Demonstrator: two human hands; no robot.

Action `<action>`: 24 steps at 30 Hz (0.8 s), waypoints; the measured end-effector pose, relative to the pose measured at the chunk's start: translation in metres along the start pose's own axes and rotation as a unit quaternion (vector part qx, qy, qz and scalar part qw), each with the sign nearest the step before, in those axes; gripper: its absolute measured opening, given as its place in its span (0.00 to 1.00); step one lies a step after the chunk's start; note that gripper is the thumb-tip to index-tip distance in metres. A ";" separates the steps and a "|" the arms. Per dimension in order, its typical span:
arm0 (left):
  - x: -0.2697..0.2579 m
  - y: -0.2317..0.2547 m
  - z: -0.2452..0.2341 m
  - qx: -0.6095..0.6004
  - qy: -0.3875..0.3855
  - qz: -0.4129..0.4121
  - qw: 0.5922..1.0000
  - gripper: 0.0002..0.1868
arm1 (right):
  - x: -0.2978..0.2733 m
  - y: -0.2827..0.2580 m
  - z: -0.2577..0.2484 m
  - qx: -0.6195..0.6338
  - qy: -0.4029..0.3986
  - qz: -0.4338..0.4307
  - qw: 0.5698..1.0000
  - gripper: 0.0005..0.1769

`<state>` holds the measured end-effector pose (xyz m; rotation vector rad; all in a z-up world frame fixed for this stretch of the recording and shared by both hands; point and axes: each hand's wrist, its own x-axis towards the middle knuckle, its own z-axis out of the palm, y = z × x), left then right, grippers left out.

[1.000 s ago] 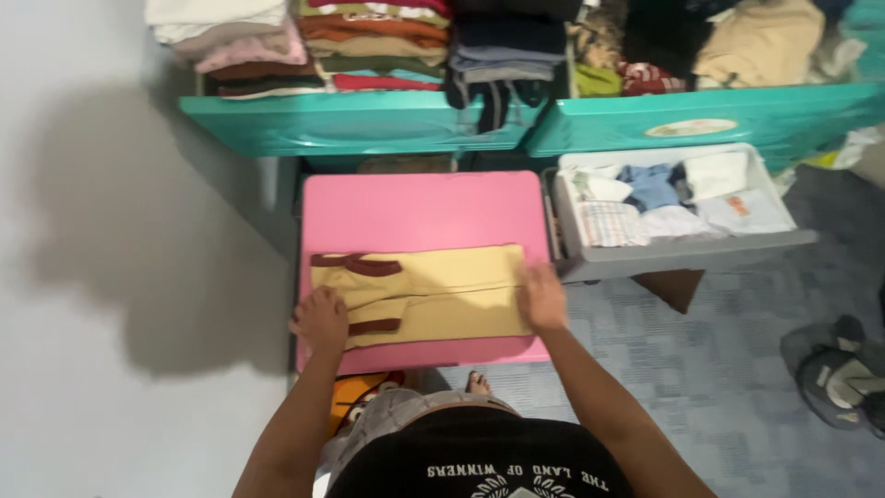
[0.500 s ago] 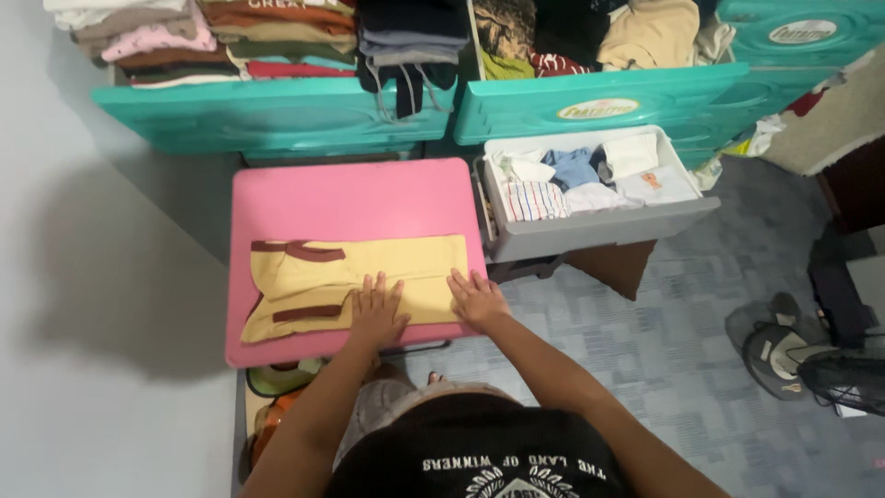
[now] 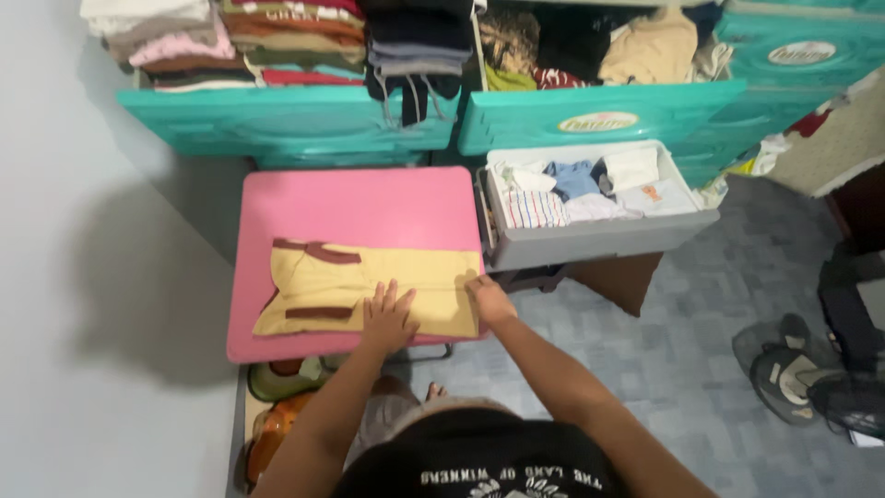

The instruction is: The person folds a light grey shirt, a black tank top, a yellow shirt, and a beige shirt by hand on a small pink table and places each folded item into a storage drawer.

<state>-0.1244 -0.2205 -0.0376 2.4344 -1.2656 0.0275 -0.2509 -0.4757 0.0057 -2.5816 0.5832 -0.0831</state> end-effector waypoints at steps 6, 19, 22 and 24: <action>0.000 0.001 -0.003 -0.008 0.037 0.013 0.999 0.45 | 0.000 -0.020 -0.023 -0.095 -0.006 0.042 0.995 0.09; 0.027 0.039 -0.055 -0.005 -0.294 -0.146 0.945 0.45 | -0.013 -0.005 0.019 0.128 0.114 0.298 0.939 0.33; 0.030 0.047 -0.057 0.022 -0.296 -0.160 0.941 0.44 | -0.003 -0.001 0.011 0.127 0.071 0.321 0.936 0.41; 0.031 0.049 -0.054 0.012 -0.284 -0.168 0.944 0.45 | 0.005 0.004 0.009 0.133 0.065 0.326 0.934 0.43</action>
